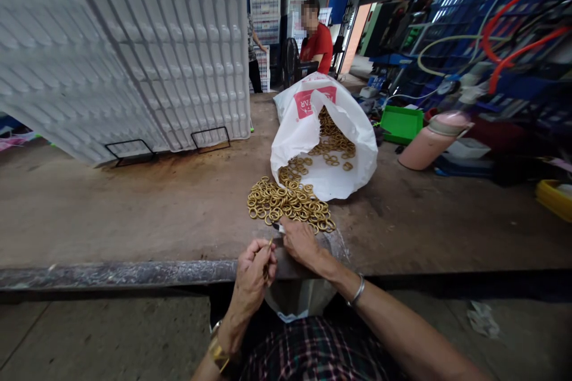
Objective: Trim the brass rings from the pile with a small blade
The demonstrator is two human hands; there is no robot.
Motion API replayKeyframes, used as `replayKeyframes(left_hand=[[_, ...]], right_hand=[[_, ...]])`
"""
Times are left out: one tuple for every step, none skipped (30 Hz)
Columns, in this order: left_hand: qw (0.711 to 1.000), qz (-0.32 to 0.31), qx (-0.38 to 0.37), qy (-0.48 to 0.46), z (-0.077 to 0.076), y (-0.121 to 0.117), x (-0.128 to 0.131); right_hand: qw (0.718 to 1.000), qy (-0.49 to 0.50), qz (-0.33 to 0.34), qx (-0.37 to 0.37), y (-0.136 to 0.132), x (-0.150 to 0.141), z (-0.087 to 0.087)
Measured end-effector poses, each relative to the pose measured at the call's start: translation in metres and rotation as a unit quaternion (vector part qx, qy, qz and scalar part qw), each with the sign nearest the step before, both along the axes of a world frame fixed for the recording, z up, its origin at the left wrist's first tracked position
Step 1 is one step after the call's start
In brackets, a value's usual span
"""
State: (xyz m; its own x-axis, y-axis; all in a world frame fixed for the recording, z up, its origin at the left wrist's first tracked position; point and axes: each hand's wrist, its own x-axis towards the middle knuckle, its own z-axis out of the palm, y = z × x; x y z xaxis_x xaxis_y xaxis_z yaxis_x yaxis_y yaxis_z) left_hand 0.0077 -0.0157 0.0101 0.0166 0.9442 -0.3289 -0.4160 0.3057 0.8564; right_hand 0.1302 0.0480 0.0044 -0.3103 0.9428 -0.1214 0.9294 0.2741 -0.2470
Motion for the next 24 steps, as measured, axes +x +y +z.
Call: replayKeyframes(left_hand=[[1.0,-0.003,-0.002,-0.024,0.002,-0.001,-0.001],[0.999,-0.002,-0.004,-0.046,0.004,-0.001,-0.002],[0.998,0.002,-0.006,-0.067,0.003,-0.001,-0.003],[0.996,0.009,-0.007,-0.084,0.002,0.0,-0.004],[0.995,0.015,-0.008,-0.098,0.0,0.0,-0.004],[0.994,0.019,-0.01,-0.108,-0.002,0.001,-0.005],[0.993,0.021,-0.014,-0.114,-0.004,0.002,-0.006],[0.993,0.022,-0.019,-0.117,-0.006,0.002,-0.006],[0.992,0.022,-0.022,-0.119,-0.007,0.002,-0.006],[0.992,0.022,-0.023,-0.12,-0.007,0.002,-0.007],[0.992,0.022,-0.023,-0.122,-0.007,0.002,-0.007],[0.992,0.022,-0.023,-0.126,-0.006,0.003,-0.008],[0.991,0.019,-0.023,-0.131,-0.005,0.003,-0.009],[0.99,0.017,-0.024,-0.139,-0.004,0.003,-0.01],[0.989,0.014,-0.027,-0.148,-0.004,0.004,-0.011],[0.987,0.012,-0.031,-0.158,-0.003,0.004,-0.012],[0.985,0.012,-0.035,-0.169,-0.003,0.005,-0.013],[0.983,0.014,-0.04,-0.18,-0.003,0.006,-0.014],[0.981,0.02,-0.046,-0.187,-0.003,0.007,-0.015],[0.981,0.029,-0.05,-0.188,-0.003,0.007,-0.014],[0.981,0.041,-0.05,-0.181,-0.004,0.008,-0.014],[0.984,0.053,-0.048,-0.164,-0.004,0.009,-0.013],[0.987,0.065,-0.042,-0.137,-0.005,0.009,-0.011],[0.991,0.076,-0.032,-0.101,-0.006,0.01,-0.009]], right_hand=[[1.0,0.005,-0.005,0.007,0.003,0.001,0.0],[1.0,0.013,-0.007,0.019,0.006,0.002,0.0],[0.999,0.023,-0.008,0.033,0.009,0.002,0.0],[0.998,0.032,-0.011,0.049,0.011,0.002,-0.001],[0.997,0.039,-0.016,0.063,0.014,0.0,-0.001],[0.996,0.04,-0.021,0.072,0.016,-0.002,-0.002],[0.996,0.036,-0.026,0.076,0.018,-0.004,-0.004],[0.996,0.028,-0.028,0.075,0.02,-0.007,-0.005],[0.997,0.018,-0.029,0.072,0.022,-0.01,-0.007],[0.997,0.009,-0.029,0.069,0.023,-0.012,-0.008],[0.997,0.001,-0.028,0.066,0.024,-0.013,-0.009],[0.997,-0.005,-0.028,0.066,0.025,-0.014,-0.01],[0.997,-0.008,-0.029,0.066,0.026,-0.014,-0.01],[0.997,-0.008,-0.031,0.066,0.026,-0.014,-0.011],[0.997,-0.004,-0.032,0.066,0.026,-0.012,-0.011],[0.997,0.005,-0.03,0.066,0.026,-0.011,-0.01],[0.997,0.019,-0.025,0.068,0.025,-0.009,-0.01],[0.997,0.039,-0.016,0.072,0.024,-0.007,-0.011],[0.995,0.063,-0.003,0.076,0.023,-0.004,-0.011],[0.993,0.089,0.011,0.08,0.02,-0.003,-0.012],[0.99,0.116,0.023,0.083,0.018,-0.001,-0.013],[0.986,0.141,0.032,0.082,0.014,0.0,-0.014],[0.982,0.165,0.038,0.08,0.01,0.0,-0.015],[0.978,0.187,0.044,0.076,0.006,0.0,-0.016]])
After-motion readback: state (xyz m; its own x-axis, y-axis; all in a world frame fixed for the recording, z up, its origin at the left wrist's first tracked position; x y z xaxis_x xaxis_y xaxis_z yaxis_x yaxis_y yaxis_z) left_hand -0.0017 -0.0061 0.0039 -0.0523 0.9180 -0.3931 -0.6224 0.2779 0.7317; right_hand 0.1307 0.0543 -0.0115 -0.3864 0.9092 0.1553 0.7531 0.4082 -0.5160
